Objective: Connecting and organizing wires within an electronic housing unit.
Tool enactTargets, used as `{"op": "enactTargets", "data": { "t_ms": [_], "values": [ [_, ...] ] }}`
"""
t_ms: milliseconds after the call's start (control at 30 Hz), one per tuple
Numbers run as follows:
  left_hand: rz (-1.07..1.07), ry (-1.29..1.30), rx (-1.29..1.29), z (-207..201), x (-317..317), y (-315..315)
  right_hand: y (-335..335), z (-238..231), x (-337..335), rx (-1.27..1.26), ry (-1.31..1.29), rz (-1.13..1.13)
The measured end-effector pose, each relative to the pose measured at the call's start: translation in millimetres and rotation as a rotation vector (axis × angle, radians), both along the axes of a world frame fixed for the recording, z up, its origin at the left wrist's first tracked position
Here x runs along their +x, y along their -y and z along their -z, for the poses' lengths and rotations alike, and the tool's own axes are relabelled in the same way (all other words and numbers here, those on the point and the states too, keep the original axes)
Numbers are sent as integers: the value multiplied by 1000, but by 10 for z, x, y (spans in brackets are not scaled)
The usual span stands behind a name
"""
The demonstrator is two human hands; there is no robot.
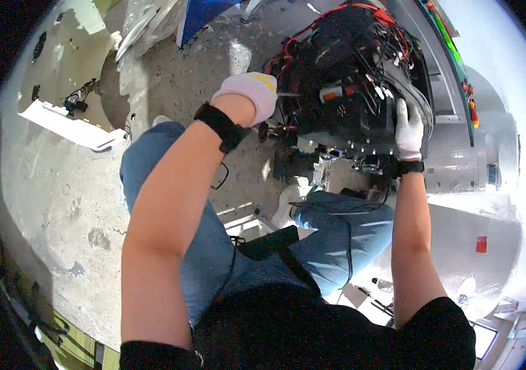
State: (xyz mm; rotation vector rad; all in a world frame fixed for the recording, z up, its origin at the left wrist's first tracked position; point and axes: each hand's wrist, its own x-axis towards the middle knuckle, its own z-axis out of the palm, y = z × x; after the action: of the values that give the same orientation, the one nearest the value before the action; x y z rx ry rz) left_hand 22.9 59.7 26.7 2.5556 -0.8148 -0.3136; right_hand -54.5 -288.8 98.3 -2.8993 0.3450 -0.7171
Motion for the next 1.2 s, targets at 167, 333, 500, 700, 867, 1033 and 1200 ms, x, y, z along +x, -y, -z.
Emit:
{"op": "enactTargets", "data": {
  "t_ms": [167, 333, 500, 700, 867, 1033, 1200],
  "values": [
    [28, -64, -104, -64, 169, 3, -109, -7, 3, 208, 2, 23],
    [72, -158, -130, -92, 184, 180, -164, 9, 5, 212, 73, 8],
    [214, -213, -160, -107, 8, 390, -69, -40, 56, 397, -90, -3],
    [278, -317, -197, -180, -96, 591, -12, -111, 93, 482, -263, -37],
    [221, -338, -272, -175, -134, 725, -161, -90, 125, 388, -251, 63],
    [175, -331, -301, -69, -81, 786, -251, -80, 143, 602, -179, 56],
    [189, -370, -251, 43, -15, 834, -102, -95, 101, 675, -258, 151]
  ]
}}
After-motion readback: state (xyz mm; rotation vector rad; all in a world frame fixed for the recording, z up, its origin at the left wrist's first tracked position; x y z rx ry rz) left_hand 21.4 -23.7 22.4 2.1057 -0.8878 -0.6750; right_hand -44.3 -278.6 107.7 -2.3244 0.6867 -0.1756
